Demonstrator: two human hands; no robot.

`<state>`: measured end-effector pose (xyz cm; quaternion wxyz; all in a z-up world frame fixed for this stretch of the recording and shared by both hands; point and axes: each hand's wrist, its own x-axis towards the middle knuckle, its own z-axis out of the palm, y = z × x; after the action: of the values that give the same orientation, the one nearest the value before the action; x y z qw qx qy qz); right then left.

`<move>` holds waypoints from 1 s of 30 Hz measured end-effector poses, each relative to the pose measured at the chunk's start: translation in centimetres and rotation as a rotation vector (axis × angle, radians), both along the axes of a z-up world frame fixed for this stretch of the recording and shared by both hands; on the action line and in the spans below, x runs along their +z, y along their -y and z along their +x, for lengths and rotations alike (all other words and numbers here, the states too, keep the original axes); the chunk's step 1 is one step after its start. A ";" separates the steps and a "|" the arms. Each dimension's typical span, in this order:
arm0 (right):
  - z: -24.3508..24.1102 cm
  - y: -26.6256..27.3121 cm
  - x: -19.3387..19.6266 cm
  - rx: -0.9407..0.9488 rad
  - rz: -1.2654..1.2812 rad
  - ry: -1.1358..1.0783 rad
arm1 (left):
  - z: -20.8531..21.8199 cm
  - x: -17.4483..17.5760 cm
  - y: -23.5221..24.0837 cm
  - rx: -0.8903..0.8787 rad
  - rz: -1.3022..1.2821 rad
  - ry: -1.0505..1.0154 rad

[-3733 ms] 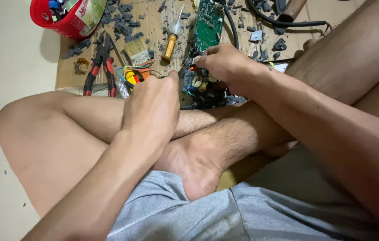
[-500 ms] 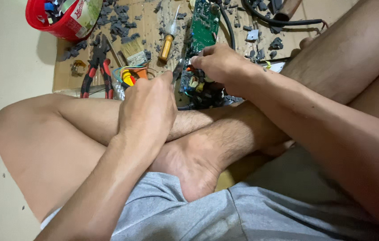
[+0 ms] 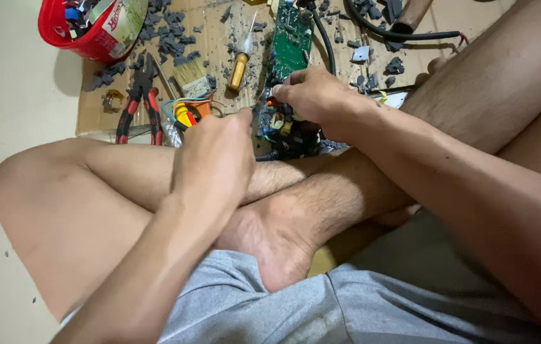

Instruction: The person sits on the floor and uses a utility knife to scrape and clean a green circuit board. They hold the board with one hand while carefully scraping the surface with the other, removing debris and residue.

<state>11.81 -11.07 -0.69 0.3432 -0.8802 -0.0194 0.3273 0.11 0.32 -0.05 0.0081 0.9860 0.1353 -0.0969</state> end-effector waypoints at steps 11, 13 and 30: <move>2.2 0.0 -6.9 -0.099 0.356 -0.020 | -0.7 2.7 0.9 0.032 -0.298 0.128; 1.9 0.7 -5.5 -0.081 0.372 -0.061 | -0.5 2.2 0.3 0.113 -0.430 0.165; 0.7 0.5 0.5 -0.336 0.202 -0.010 | 0.5 3.2 -0.7 0.828 -1.191 0.231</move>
<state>12.53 -11.56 -0.23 0.4796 -0.8305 0.0967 0.2662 0.65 1.00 3.16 0.5926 0.6865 0.4197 -0.0384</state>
